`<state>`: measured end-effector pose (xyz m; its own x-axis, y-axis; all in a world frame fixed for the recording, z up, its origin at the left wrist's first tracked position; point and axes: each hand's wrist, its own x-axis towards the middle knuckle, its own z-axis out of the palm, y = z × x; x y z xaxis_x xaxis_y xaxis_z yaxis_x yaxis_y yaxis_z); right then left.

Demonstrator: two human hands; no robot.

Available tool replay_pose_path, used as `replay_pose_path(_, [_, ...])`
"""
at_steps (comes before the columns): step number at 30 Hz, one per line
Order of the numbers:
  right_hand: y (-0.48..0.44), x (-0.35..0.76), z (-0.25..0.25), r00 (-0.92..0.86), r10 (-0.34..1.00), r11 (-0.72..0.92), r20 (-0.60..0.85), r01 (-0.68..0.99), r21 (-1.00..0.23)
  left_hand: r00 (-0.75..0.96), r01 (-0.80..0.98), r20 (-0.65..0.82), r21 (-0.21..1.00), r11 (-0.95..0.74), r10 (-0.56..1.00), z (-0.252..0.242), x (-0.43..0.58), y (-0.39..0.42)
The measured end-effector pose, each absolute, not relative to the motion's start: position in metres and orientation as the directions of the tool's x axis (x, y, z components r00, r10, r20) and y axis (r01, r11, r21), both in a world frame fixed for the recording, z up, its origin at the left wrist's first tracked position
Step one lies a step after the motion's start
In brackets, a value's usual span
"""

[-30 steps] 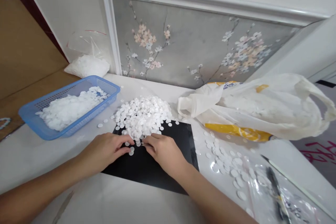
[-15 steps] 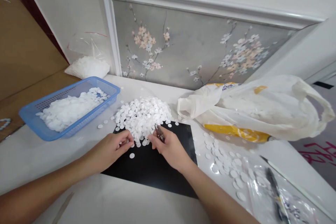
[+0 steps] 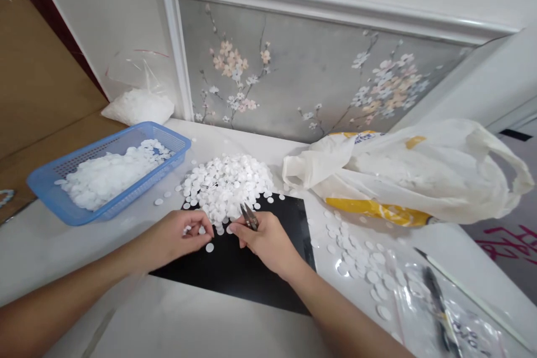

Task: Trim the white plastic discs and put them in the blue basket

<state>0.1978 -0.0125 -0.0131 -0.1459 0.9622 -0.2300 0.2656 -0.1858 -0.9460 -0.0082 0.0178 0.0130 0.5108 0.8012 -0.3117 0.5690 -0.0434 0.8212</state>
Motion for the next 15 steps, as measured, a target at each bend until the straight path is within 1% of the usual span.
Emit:
replay_pose_path(2, [-0.0116, 0.1988, -0.0134, -0.185, 0.932, -0.297, -0.311, 0.098, -0.950, 0.531, 0.697, -0.274, 0.680, -0.229, 0.802, 0.0111, -0.0062, 0.0144])
replay_pose_path(4, [-0.0104, 0.1999, -0.0149, -0.215, 0.919, -0.334, -0.329, 0.013, -0.942, 0.538, 0.759, -0.274, 0.570, -0.316, 0.798, 0.0109, -0.0038, 0.0119])
replay_pose_path(6, [-0.0090, 0.2009, -0.0160, -0.223, 0.920, -0.334, -0.322, -0.019, -0.942, 0.547, 0.776, -0.254, 0.512, -0.369, 0.797, 0.0111, -0.0017, 0.0108])
replay_pose_path(8, [-0.0076, 0.2022, -0.0161, -0.215, 0.923, -0.337, -0.320, -0.045, -0.941, 0.563, 0.768, -0.226, 0.499, -0.402, 0.795, 0.0107, -0.0004, 0.0107])
replay_pose_path(10, [-0.0066, 0.2035, -0.0152, -0.209, 0.922, -0.343, -0.325, -0.056, -0.937, 0.550, 0.753, -0.200, 0.540, -0.377, 0.811, 0.0094, -0.0001, 0.0110])
replay_pose_path(12, [-0.0067, 0.2047, -0.0142, -0.198, 0.932, -0.309, -0.303, 0.002, -0.951, 0.512, 0.694, -0.196, 0.668, -0.268, 0.836, 0.0081, -0.0004, 0.0114])
replay_pose_path(13, [-0.0071, 0.2051, -0.0139, -0.183, 0.948, -0.253, -0.262, 0.075, -0.965, 0.499, 0.631, -0.216, 0.754, -0.181, 0.839, 0.0078, -0.0007, 0.0116])
replay_pose_path(15, [-0.0087, 0.2051, -0.0147, -0.159, 0.979, -0.078, -0.130, 0.298, -0.951, 0.498, 0.450, -0.288, 0.892, 0.040, 0.818, 0.0081, -0.0009, 0.0122])
